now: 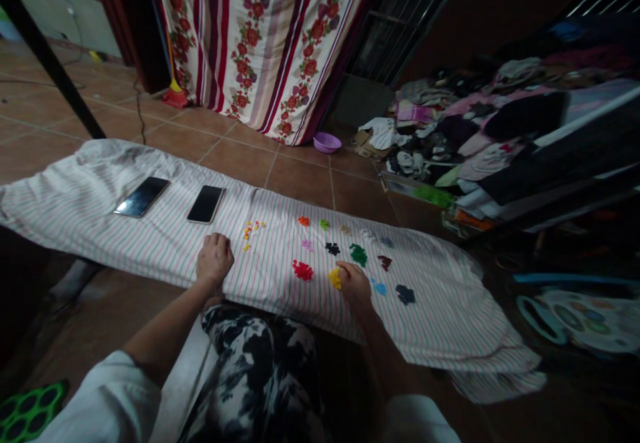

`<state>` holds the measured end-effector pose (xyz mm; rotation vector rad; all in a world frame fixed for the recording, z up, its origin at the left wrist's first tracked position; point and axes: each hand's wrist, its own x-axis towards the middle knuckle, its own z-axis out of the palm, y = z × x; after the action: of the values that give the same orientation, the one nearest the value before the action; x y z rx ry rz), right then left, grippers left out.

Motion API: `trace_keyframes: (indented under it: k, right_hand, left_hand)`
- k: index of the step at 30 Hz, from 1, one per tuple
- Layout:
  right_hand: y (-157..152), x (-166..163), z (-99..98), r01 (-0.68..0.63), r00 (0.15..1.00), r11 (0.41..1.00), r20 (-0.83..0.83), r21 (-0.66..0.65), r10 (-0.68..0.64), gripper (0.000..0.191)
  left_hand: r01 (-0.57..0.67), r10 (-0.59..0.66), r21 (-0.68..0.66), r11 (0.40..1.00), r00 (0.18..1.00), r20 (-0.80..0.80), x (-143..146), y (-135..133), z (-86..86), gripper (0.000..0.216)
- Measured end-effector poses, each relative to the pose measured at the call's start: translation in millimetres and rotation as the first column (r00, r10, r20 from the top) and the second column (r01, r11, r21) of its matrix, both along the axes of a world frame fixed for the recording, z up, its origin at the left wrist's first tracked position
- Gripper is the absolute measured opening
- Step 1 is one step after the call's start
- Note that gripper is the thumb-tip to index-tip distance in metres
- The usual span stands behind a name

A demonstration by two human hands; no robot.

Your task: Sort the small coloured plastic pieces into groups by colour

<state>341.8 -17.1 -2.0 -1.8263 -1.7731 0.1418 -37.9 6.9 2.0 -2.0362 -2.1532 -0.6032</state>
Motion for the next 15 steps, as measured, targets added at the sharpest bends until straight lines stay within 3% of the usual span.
trace_keyframes:
  k: [7,15]
  right_hand:
    - [20.1,-37.4,13.9,-0.11,0.993,0.989,-0.032,0.099,0.114,0.032]
    - [56.4,-115.6,26.0,-0.279,0.958,0.959,-0.053,0.039,0.281,0.028]
  left_hand:
    - [0.011,-0.011,0.014,1.0,1.0,0.016,-0.1,-0.2,-1.3,0.015]
    - [0.011,-0.011,0.006,1.0,0.999,0.031,0.3,0.7,-0.7,0.014]
